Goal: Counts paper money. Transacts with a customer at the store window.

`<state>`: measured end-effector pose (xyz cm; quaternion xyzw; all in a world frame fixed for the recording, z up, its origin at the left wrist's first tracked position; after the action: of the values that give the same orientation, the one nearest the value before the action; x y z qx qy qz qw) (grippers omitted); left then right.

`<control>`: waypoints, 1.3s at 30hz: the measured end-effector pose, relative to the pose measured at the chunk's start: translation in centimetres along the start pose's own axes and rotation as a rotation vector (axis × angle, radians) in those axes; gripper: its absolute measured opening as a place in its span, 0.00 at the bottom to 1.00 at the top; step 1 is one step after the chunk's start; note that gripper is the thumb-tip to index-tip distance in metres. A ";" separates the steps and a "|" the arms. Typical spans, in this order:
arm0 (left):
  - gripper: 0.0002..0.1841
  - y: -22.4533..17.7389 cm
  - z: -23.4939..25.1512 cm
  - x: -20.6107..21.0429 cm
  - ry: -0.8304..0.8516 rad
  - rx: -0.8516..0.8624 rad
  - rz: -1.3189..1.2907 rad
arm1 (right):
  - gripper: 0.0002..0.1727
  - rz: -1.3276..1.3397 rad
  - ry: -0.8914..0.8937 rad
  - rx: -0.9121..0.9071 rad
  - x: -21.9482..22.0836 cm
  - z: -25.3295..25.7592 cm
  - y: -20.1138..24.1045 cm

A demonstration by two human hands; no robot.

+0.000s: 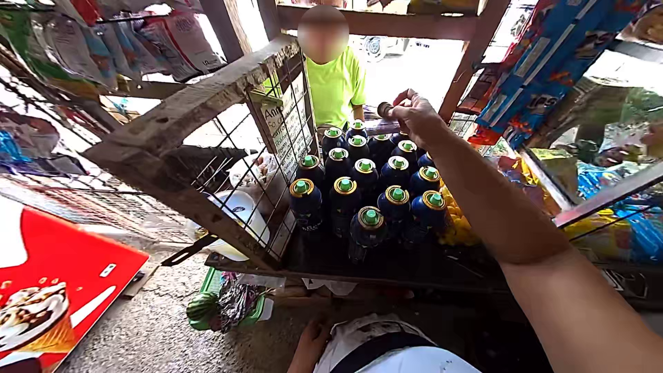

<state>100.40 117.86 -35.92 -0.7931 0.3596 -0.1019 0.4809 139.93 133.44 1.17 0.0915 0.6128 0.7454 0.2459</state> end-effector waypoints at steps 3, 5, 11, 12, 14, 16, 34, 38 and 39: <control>0.17 -0.3 -0.2 -0.1 -0.029 0.015 -0.019 | 0.14 0.000 0.056 0.079 0.4 1.8 -0.6; 0.16 0.0 -0.6 -0.4 -0.063 0.032 -0.052 | 0.15 -0.023 0.107 0.084 0.5 3.0 -1.1; 0.16 1.9 -1.7 -1.0 -0.144 -0.006 -0.112 | 0.19 -0.083 0.094 0.078 -0.3 5.9 -2.3; 0.16 2.1 -1.9 -1.1 -0.159 -0.013 -0.117 | 0.19 -0.085 0.081 0.082 -0.4 6.1 -2.3; 0.16 2.2 -2.1 -1.2 -0.179 -0.016 -0.116 | 0.19 -0.105 0.055 0.093 -0.5 6.4 -2.2; 0.16 2.3 -2.4 -1.3 -0.193 -0.006 -0.111 | 0.19 -0.189 0.031 0.095 -0.6 6.7 -2.1; 0.16 4.6 -3.9 -0.9 -0.252 -0.076 -0.212 | 0.16 -0.855 0.410 0.271 4.3 6.6 -2.3; 0.16 4.8 -4.0 -0.8 -0.262 -0.084 -0.244 | 0.19 -0.833 0.415 0.204 3.8 7.6 -3.2; 0.16 5.0 -4.1 -0.9 -0.270 -0.091 -0.243 | 0.19 -0.816 0.397 0.190 3.7 8.0 -3.5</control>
<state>95.34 114.20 -37.81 -0.8582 0.1977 -0.0356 0.4723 141.12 142.58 -0.91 -0.2794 0.6994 0.5315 0.3876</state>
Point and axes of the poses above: each hand's wrist, its own z-axis towards the middle knuckle, its own x-axis out of the palm, y = z × x, the point moved 8 cm from there along z, towards the middle knuckle, and after that the axes turned 4 degrees about -x, right-handed, at the moved point
